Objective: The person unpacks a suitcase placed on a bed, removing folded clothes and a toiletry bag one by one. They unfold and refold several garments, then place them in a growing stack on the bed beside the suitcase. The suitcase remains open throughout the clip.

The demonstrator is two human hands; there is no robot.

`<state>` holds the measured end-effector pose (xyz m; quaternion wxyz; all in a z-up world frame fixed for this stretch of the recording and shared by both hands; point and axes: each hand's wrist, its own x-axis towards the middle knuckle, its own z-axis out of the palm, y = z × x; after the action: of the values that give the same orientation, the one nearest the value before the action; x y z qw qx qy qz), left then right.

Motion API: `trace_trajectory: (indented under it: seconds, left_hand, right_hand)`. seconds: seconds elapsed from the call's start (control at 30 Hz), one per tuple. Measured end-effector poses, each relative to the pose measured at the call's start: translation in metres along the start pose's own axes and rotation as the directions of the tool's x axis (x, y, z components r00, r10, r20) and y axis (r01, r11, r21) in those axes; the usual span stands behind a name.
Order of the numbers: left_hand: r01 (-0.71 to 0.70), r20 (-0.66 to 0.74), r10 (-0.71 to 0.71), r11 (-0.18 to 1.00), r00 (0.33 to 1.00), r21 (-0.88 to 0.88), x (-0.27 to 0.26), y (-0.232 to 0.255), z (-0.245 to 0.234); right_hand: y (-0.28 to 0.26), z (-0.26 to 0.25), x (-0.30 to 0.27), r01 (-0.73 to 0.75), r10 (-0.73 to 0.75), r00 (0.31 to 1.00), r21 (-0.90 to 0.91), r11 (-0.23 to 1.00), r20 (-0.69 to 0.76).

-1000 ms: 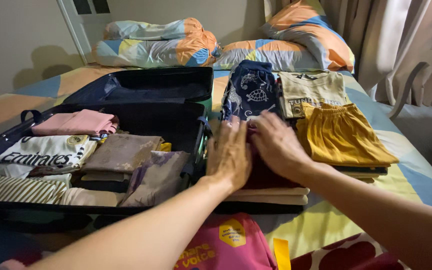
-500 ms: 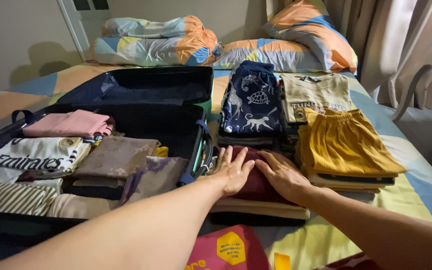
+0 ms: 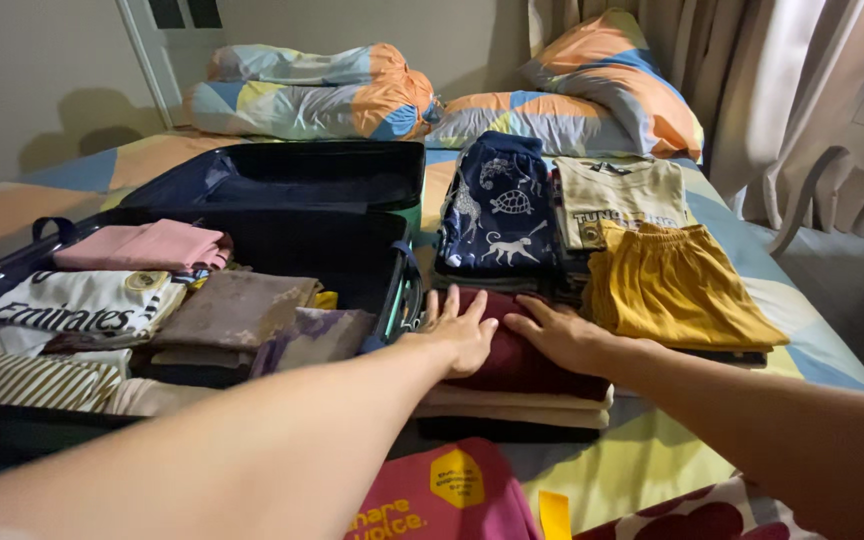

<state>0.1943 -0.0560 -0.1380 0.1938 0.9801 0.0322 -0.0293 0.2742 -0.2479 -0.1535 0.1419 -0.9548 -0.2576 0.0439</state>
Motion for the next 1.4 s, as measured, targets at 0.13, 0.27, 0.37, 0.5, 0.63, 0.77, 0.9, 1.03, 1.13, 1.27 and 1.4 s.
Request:
trace_trajectory:
  seconds: [0.13,0.27,0.37,0.5,0.63,0.77,0.9,1.03,1.13,1.27,1.4]
  left_hand:
    - [-0.165,-0.243,0.193,0.977,0.951,0.132,-0.030,-0.002,-0.016]
    - [-0.160,-0.438,0.187,0.982,0.879,0.098,-0.057,-0.035,-0.037]
    - [-0.125,-0.582,0.117,0.992,0.804,0.027,-0.061,-0.074,-0.050]
    - [-0.035,-0.654,-0.050,0.993,0.755,-0.116,-0.050,-0.141,-0.060]
    - [0.205,-0.525,-0.254,0.967,0.812,-0.152,-0.040,-0.207,-0.058]
    - [0.416,-0.144,-0.457,0.876,0.878,-0.244,-0.037,-0.246,-0.038]
    - [0.482,0.074,-0.488,0.808,0.870,-0.339,-0.039,-0.252,-0.019]
    - [0.480,0.006,-0.527,0.771,0.850,-0.418,-0.052,-0.247,-0.018]
    - [0.422,-0.041,-0.556,0.674,0.830,-0.607,-0.064,-0.245,-0.022]
    - [0.337,0.024,-0.510,0.532,0.860,-0.777,-0.069,-0.247,-0.029]
    - [0.160,0.013,-0.418,0.318,0.909,-0.934,-0.063,-0.243,-0.052]
  right_hand:
    - [-0.021,-0.017,0.000,-0.038,0.023,0.983,-0.078,0.996,-0.180]
    - [-0.059,-0.036,0.004,0.100,-0.128,0.954,-0.117,0.988,-0.270]
    - [-0.103,-0.039,0.015,0.279,-0.273,0.921,-0.017,0.960,-0.278]
    - [-0.169,-0.016,0.027,0.476,-0.441,0.857,0.084,0.875,-0.266]
    - [-0.218,0.009,0.033,0.475,-0.463,0.879,0.109,0.873,-0.118]
    - [-0.245,0.016,0.036,0.504,-0.509,0.860,-0.090,0.859,-0.043]
    - [-0.263,0.012,0.039,0.357,-0.323,0.930,-0.232,0.905,0.173]
    - [-0.271,0.014,0.043,0.290,-0.228,0.943,-0.259,0.922,0.244]
    - [-0.266,0.019,0.048,0.312,-0.248,0.936,-0.262,0.913,0.249]
    - [-0.255,0.015,0.053,0.346,-0.333,0.936,-0.115,0.931,0.115]
    - [-0.255,-0.006,0.035,0.376,-0.371,0.926,0.143,0.915,-0.065]
